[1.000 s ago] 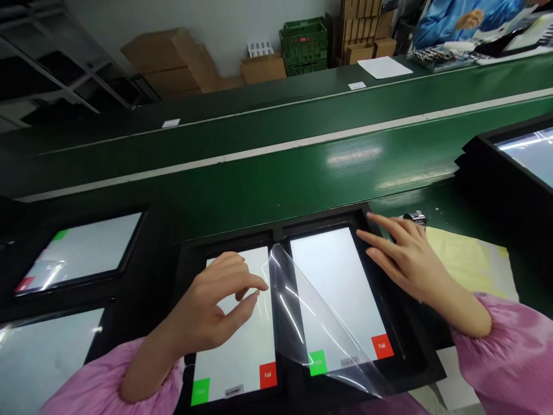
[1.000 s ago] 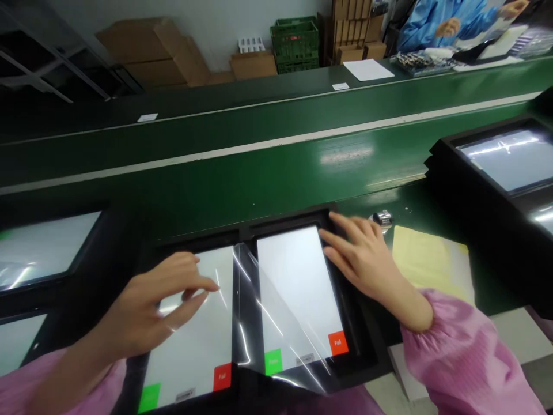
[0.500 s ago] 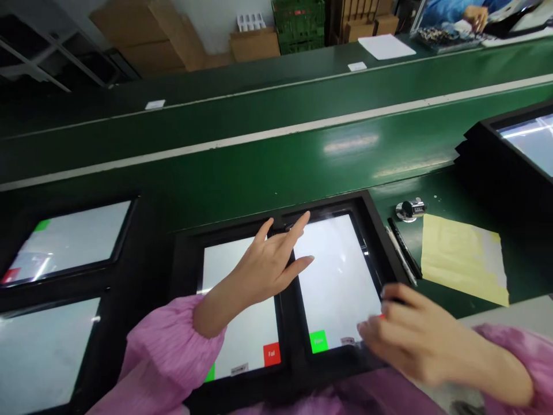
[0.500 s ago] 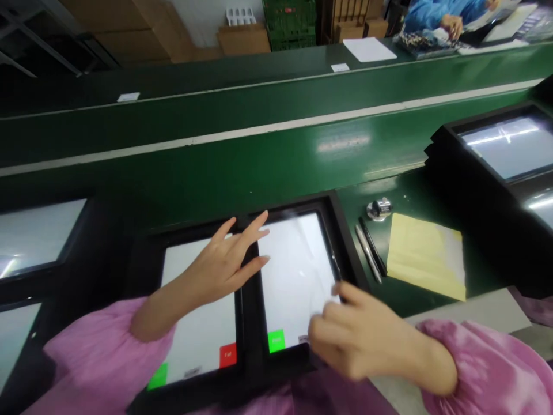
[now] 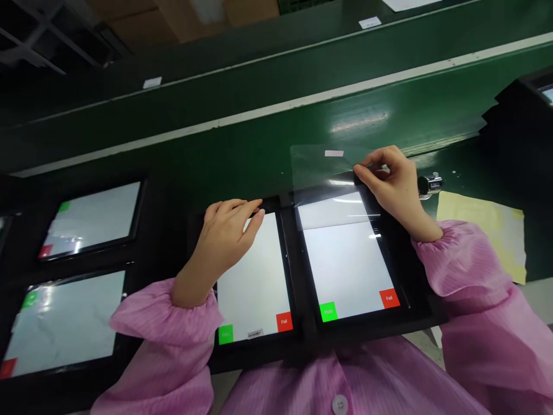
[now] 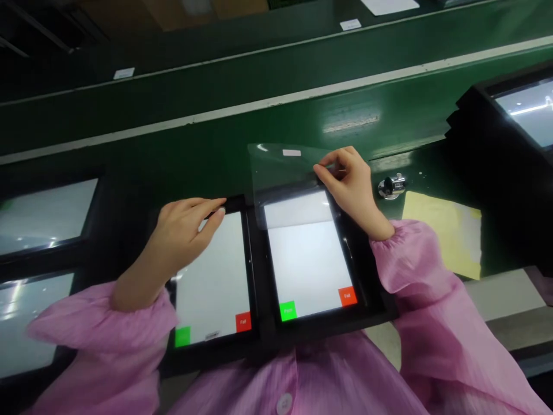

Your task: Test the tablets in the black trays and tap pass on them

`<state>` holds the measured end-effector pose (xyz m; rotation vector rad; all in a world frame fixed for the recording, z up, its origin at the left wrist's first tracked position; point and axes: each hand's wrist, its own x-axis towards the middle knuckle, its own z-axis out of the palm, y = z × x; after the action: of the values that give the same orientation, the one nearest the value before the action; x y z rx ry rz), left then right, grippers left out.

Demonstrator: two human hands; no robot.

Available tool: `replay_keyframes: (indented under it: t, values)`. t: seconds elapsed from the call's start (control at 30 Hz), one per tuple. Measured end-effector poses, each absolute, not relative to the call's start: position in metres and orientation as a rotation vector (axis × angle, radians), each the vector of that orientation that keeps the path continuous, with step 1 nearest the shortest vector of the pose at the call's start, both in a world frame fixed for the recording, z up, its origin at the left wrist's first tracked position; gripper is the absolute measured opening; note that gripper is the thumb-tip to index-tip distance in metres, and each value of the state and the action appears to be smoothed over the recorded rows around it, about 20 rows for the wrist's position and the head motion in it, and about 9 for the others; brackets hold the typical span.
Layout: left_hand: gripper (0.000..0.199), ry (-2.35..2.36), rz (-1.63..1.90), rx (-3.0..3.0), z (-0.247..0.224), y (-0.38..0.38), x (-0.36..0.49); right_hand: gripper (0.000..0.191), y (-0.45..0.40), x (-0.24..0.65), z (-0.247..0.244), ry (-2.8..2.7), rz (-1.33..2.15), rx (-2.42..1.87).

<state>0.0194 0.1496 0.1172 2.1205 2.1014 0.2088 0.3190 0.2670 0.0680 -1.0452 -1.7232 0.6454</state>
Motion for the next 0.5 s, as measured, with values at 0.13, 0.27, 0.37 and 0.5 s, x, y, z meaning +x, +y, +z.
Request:
replay_keyframes:
  t: [0.13,0.27,0.37,0.5]
  values:
    - [0.049,2.157,0.15,2.103,0.1173,0.1529,0.0257,0.01,0.2669,0.3194,0.0622,-1.7,0.593,-1.057]
    - [0.041,2.203,0.091,2.104,0.1177,0.1573,0.0268,0.01,0.2691,0.321,0.0599,-1.714,0.562,-1.101]
    - [0.039,2.226,0.088,2.124,0.1176,0.1561,0.0278,0.009,0.2697,0.3223,0.0615,-1.74,0.551,-1.12]
    - [0.042,2.129,0.179,2.188,0.1125,0.1527,0.0299,0.008,0.2703,0.3232,0.0627,-1.769,0.575,-1.139]
